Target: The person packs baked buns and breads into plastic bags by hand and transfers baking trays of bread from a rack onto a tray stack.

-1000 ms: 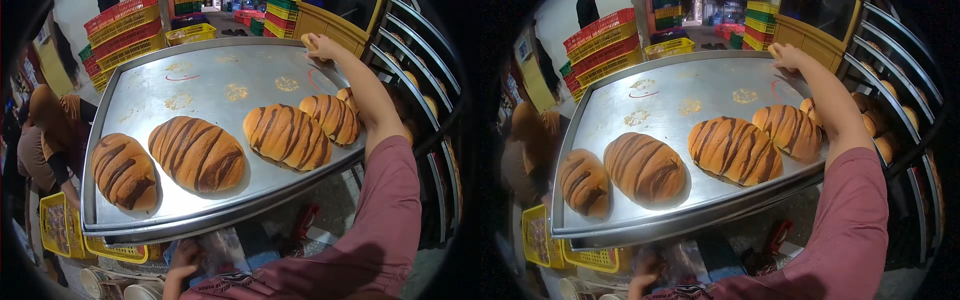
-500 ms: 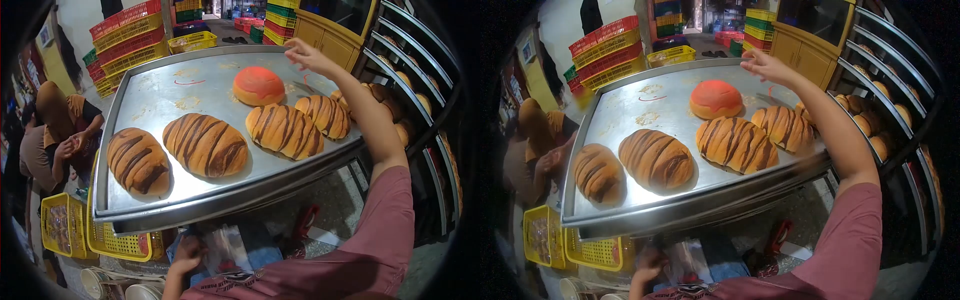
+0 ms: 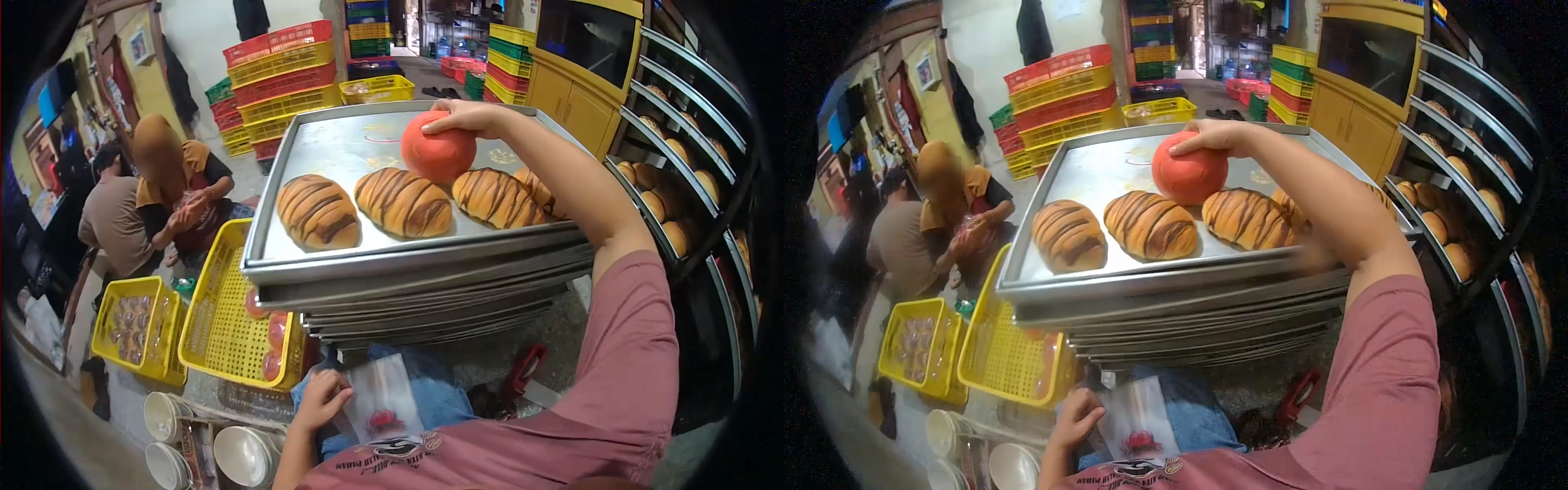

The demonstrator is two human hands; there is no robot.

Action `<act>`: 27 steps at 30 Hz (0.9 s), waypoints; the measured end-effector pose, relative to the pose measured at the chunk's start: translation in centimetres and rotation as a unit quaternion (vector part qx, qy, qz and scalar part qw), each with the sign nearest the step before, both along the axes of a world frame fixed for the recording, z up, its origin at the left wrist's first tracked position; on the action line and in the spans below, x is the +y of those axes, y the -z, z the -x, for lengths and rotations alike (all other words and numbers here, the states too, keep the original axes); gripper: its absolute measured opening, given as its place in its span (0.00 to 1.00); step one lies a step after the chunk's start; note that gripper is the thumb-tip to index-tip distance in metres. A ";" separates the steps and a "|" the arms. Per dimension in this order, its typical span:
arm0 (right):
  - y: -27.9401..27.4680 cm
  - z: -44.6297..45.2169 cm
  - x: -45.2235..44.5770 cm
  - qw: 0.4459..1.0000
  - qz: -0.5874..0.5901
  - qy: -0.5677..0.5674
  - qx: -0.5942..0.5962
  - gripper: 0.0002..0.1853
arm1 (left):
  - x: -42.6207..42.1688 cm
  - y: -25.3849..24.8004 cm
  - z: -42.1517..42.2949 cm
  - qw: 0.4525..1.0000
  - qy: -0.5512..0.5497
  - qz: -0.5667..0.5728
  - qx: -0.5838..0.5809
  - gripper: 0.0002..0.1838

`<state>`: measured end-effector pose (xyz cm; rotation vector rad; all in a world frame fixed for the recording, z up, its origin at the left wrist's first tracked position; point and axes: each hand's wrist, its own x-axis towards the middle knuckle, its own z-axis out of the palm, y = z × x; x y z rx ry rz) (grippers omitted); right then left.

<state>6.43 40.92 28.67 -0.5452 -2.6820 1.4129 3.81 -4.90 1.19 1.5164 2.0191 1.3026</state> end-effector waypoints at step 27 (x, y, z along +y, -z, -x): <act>22.2 -2.1 -31.9 0.904 0.389 -0.151 0.095 0.44 | -6.8 3.7 1.8 0.879 0.015 -0.208 -0.429 0.06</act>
